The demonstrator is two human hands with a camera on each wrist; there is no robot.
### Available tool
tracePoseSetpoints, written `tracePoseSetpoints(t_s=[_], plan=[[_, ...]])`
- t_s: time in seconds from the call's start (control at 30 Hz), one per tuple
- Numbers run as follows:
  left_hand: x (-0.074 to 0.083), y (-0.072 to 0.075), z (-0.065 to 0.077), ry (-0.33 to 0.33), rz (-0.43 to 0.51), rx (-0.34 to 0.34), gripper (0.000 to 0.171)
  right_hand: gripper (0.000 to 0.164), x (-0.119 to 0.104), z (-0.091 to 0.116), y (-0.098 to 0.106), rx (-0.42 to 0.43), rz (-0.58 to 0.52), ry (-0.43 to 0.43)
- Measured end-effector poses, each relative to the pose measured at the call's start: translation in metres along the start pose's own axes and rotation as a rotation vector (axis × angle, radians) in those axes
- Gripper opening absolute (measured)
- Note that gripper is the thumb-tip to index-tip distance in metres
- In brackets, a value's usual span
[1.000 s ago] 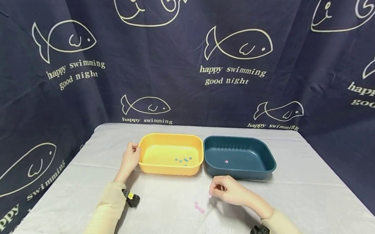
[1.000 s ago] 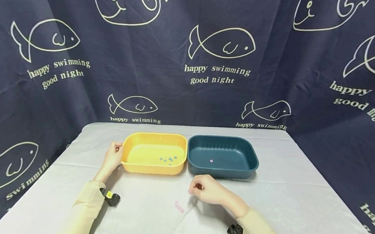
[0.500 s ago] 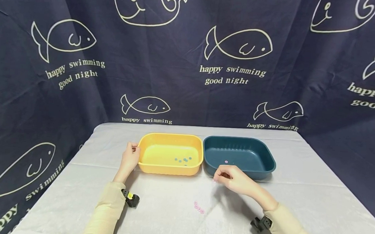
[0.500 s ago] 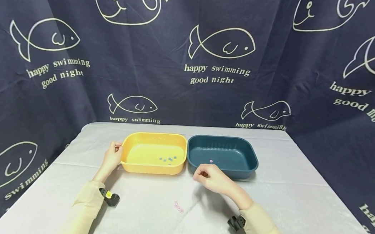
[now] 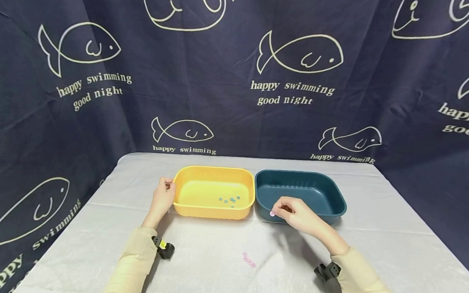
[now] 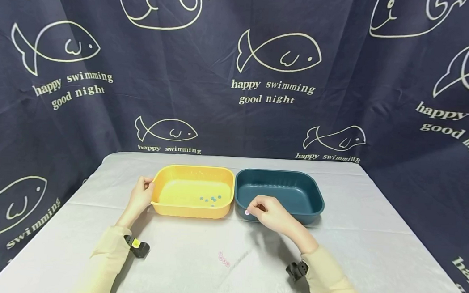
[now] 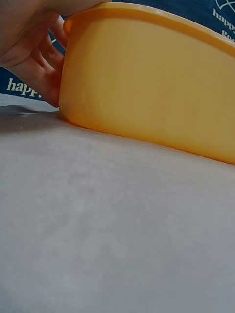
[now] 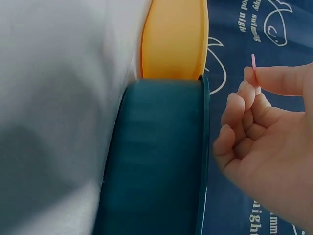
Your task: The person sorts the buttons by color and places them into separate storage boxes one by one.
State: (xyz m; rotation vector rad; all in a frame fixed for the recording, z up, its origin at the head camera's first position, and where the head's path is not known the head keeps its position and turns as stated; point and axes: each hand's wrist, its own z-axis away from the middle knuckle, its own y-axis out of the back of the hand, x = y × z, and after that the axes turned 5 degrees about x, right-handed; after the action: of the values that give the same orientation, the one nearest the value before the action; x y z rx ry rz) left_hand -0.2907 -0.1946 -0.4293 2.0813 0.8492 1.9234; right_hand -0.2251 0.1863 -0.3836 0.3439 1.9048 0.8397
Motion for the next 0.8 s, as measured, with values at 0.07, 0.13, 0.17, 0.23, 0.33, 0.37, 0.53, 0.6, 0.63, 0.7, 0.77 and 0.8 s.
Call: tracePoseSetpoints(t_s=[0.07, 0.13, 0.17, 0.23, 0.33, 0.37, 0.53, 0.6, 0.63, 0.7, 0.77, 0.8], plan=[[0.000, 0.000, 0.000, -0.003, 0.001, 0.002, 0.030, 0.010, 0.002, -0.002, 0.001, 0.010, 0.001, -0.011], [0.000, 0.000, 0.000, -0.007, 0.000, 0.004, 0.030, 0.011, 0.003, -0.003, 0.001, 0.025, 0.007, -0.023], [0.000, 0.000, 0.000, -0.008, -0.001, 0.005, 0.030, 0.011, 0.004, -0.004, 0.002, 0.033, 0.008, -0.033], [0.000, 0.000, 0.000, -0.011, -0.004, 0.006, 0.030, 0.011, 0.006, -0.005, 0.002, 0.053, 0.012, -0.050], [0.000, 0.000, 0.000, -0.013, -0.009, 0.006, 0.030, 0.012, 0.008, -0.006, 0.004, 0.085, 0.015, -0.072], [0.000, 0.000, 0.000, -0.014, -0.009, 0.007, 0.030, 0.012, 0.008, -0.006, 0.005, 0.099, 0.020, -0.083], [-0.002, -0.001, -0.001, -0.017, -0.007, 0.004, 0.030, 0.014, 0.011, -0.009, 0.008, 0.145, 0.046, -0.149], [-0.003, -0.002, -0.001, -0.016, -0.009, 0.004, 0.030, 0.015, 0.013, -0.009, 0.009, 0.154, 0.050, -0.170], [-0.003, -0.002, -0.002, -0.014, -0.009, 0.004, 0.030, 0.015, 0.013, -0.010, 0.010, 0.160, 0.053, -0.175], [-0.003, -0.002, -0.002, -0.012, -0.011, 0.004, 0.030, 0.015, 0.014, -0.011, 0.011, 0.168, 0.057, -0.188], [-0.003, -0.002, -0.002, -0.010, -0.011, 0.004, 0.030, 0.016, 0.014, -0.012, 0.013, 0.173, 0.061, -0.200], [-0.003, -0.002, -0.003, -0.009, -0.010, 0.004, 0.030, 0.016, 0.015, -0.013, 0.013, 0.175, 0.063, -0.208]])
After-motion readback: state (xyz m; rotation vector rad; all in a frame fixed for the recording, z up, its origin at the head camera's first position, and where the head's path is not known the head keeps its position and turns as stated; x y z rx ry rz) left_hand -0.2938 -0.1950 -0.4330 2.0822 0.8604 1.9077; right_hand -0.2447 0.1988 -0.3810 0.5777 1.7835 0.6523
